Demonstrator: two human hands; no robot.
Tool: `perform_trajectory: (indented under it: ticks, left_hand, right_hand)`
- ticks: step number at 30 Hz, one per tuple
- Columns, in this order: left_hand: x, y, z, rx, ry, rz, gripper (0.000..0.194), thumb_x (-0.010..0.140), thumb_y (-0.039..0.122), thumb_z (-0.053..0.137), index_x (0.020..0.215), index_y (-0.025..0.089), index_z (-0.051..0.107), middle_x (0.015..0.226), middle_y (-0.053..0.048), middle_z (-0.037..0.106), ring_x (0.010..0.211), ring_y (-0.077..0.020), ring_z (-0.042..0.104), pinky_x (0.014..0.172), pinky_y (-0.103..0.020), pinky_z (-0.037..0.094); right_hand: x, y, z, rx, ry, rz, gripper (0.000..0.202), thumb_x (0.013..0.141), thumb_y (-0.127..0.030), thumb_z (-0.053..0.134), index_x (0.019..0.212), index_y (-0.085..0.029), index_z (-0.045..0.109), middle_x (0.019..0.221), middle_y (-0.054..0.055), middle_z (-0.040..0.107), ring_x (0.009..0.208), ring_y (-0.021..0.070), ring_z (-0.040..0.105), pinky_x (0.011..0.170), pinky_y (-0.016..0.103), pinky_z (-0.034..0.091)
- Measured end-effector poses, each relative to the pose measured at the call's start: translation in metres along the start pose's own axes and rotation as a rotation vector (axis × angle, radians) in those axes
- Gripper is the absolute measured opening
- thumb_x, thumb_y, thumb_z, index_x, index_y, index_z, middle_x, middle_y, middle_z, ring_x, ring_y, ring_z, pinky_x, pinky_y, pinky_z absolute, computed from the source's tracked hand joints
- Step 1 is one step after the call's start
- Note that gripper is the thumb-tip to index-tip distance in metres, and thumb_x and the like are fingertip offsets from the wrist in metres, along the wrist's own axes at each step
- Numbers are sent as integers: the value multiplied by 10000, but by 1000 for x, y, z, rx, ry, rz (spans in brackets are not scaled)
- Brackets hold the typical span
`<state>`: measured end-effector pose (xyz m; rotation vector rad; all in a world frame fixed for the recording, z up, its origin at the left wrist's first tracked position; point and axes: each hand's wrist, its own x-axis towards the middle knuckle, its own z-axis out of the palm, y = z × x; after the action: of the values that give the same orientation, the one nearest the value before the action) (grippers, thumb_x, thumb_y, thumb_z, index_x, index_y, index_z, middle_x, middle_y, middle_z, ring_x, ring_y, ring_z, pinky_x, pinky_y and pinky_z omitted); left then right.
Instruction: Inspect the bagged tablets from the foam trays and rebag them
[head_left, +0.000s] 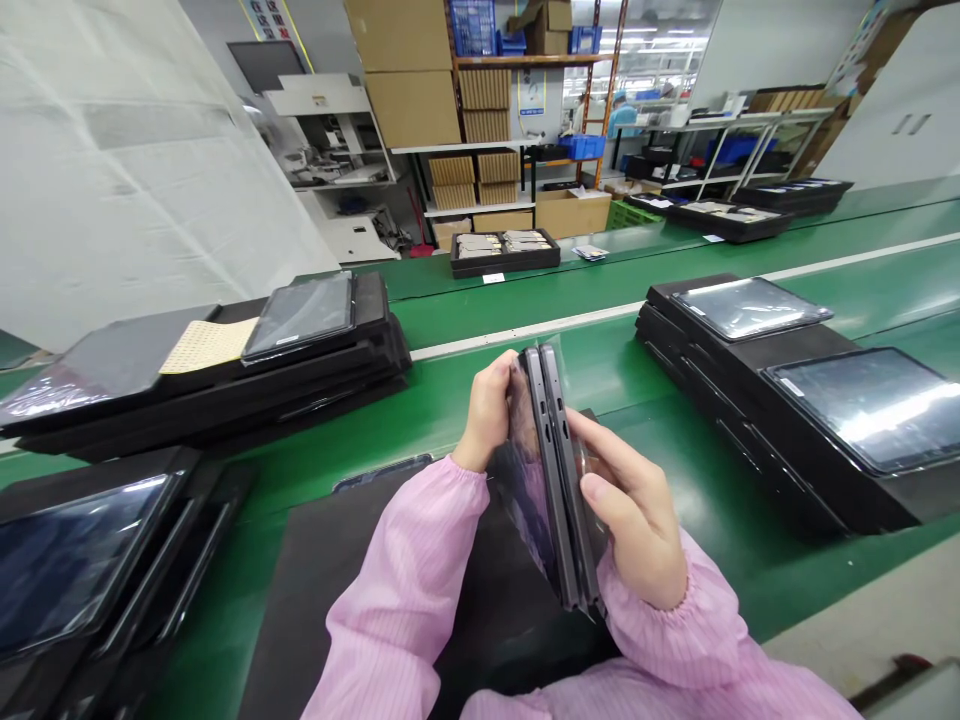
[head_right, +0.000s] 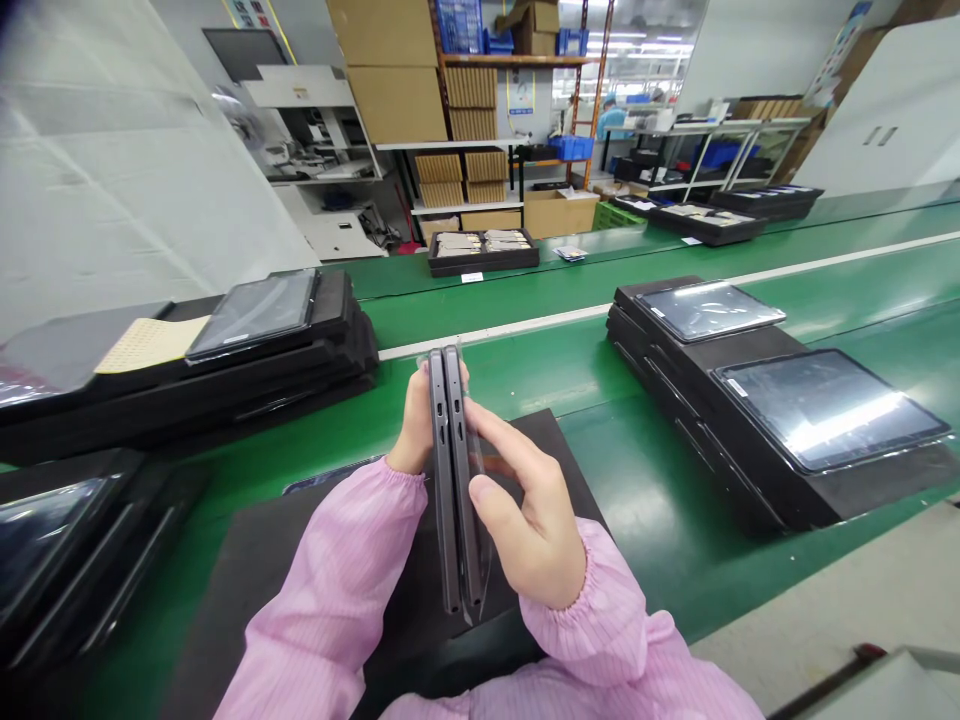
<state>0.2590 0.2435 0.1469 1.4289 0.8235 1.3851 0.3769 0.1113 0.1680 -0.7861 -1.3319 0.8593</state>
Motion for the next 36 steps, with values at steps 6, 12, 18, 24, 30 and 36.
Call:
perform_trajectory:
  ticks: [6,12,18,24,30,36]
  left_hand:
    - [6,-4,-3,17,-12,115,611,773,810,450,581,230,455,577,17,424,576,-149,366,591,-320,383]
    - [9,-4,-2,15,-17,175,562,810,748,429,588,234,482,570,7,449,575,-163,390,611,-327,412]
    - [6,-1,0,31,-20,122,608,775,812,408,572,240,420,570,15,414,574,-156,355,593,-327,369]
    - [1,7,6,112,-30,103,629,783,834,370,569,243,360,543,32,347,555,-146,317,563,-319,330]
    - [-1,10,4,134,-94,146,576,840,755,364,588,238,397,554,25,384,556,-148,332,570,-318,345]
    - [-1,8,5,149,-47,173,609,829,788,355,564,240,386,542,15,393,552,-155,336,556,-325,329]
  right_hand:
    - [1,-1,-10,-133,-221,-89,675,873,-180,561,1522,-293,418,1567,25,447,1435,284,431,1090,432,501]
    - [-1,-7,-24,-253,-452,-115,899,812,-165,556,1611,-270,158,1679,7,186,1536,281,197,1182,438,375]
    - [-5,-9,-20,-208,-406,-78,873,829,-207,606,1602,-283,207,1666,19,232,1514,303,265,1164,450,406]
    - [-11,-11,0,-157,-21,29,635,847,-130,641,1447,-295,514,1464,40,572,1334,261,558,1010,372,569]
    - [-10,-16,2,-217,55,-2,530,832,-132,628,1352,-232,627,1345,76,662,1212,284,656,919,380,625]
    - [-11,-14,0,-237,47,-15,504,878,-169,599,1373,-259,614,1356,57,654,1218,291,652,941,410,616]
